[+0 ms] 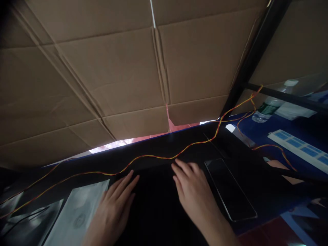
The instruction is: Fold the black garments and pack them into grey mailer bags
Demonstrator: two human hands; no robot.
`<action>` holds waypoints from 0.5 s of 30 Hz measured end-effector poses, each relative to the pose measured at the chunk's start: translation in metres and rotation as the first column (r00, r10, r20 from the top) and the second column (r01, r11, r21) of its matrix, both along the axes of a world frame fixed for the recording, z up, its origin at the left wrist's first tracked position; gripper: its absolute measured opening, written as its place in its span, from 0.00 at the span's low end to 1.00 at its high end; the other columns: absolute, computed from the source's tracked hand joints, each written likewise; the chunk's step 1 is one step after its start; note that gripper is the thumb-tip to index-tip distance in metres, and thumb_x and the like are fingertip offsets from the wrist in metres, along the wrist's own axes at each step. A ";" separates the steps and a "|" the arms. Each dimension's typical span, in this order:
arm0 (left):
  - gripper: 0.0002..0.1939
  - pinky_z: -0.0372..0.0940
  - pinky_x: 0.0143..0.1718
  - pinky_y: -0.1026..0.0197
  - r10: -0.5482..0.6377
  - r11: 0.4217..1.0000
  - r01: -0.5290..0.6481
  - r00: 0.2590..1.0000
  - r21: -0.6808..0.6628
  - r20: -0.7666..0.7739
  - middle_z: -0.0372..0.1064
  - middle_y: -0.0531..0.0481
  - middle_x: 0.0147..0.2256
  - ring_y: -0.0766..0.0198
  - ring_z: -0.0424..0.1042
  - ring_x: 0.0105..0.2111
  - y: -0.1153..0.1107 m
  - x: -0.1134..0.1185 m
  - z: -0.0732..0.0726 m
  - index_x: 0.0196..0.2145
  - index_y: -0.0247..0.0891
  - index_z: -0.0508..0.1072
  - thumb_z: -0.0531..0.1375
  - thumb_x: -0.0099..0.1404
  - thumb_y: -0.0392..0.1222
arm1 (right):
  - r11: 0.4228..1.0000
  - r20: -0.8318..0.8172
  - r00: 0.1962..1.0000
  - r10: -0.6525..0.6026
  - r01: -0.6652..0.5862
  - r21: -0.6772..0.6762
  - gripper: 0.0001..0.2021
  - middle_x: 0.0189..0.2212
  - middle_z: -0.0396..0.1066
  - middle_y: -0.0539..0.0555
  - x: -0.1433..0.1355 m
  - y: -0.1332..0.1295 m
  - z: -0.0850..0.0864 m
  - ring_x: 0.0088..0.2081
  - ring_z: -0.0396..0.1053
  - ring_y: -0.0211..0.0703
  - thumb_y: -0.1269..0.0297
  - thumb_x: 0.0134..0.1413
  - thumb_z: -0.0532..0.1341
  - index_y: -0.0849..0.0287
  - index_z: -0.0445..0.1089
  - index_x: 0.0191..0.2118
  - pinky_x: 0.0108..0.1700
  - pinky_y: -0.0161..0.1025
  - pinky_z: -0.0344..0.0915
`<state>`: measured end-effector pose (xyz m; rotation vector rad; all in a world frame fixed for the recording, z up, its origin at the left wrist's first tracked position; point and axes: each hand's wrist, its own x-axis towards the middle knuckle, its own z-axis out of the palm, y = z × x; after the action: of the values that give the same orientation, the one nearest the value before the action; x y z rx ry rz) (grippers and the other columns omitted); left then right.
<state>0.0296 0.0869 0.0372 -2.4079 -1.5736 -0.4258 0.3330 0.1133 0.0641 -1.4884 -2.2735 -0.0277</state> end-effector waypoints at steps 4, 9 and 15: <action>0.25 0.72 0.46 0.45 0.195 0.971 -0.203 0.978 -0.128 -0.071 0.76 0.42 0.60 0.45 0.74 0.55 0.029 -0.014 0.015 0.68 0.43 0.72 0.52 0.78 0.34 | 0.998 -0.008 1.000 -0.024 0.023 -0.061 0.12 0.51 0.77 0.58 0.013 0.041 -0.004 0.48 0.73 0.55 0.68 0.69 0.67 0.58 0.79 0.55 0.49 0.54 0.77; 0.18 0.62 0.42 0.50 0.220 0.959 -0.231 0.972 -0.164 -0.084 0.80 0.47 0.44 0.51 0.74 0.44 0.050 -0.021 0.027 0.55 0.44 0.80 0.57 0.73 0.33 | 0.996 -0.026 1.000 0.002 -0.005 -0.094 0.07 0.37 0.75 0.52 0.017 0.054 0.001 0.41 0.72 0.49 0.75 0.63 0.67 0.56 0.72 0.36 0.42 0.47 0.70; 0.12 0.58 0.49 0.48 0.132 0.991 -0.132 0.991 -0.010 0.014 0.77 0.49 0.44 0.54 0.71 0.45 0.014 -0.040 0.036 0.44 0.47 0.79 0.55 0.74 0.37 | 0.995 -0.120 0.991 0.053 -0.042 0.089 0.12 0.46 0.77 0.52 0.029 0.022 0.016 0.48 0.73 0.47 0.77 0.71 0.58 0.54 0.72 0.52 0.52 0.49 0.67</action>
<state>-0.0106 0.1012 0.0731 -2.2944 -1.7321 -0.4132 0.3616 0.1350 0.0797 -1.3541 -2.1812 -0.0204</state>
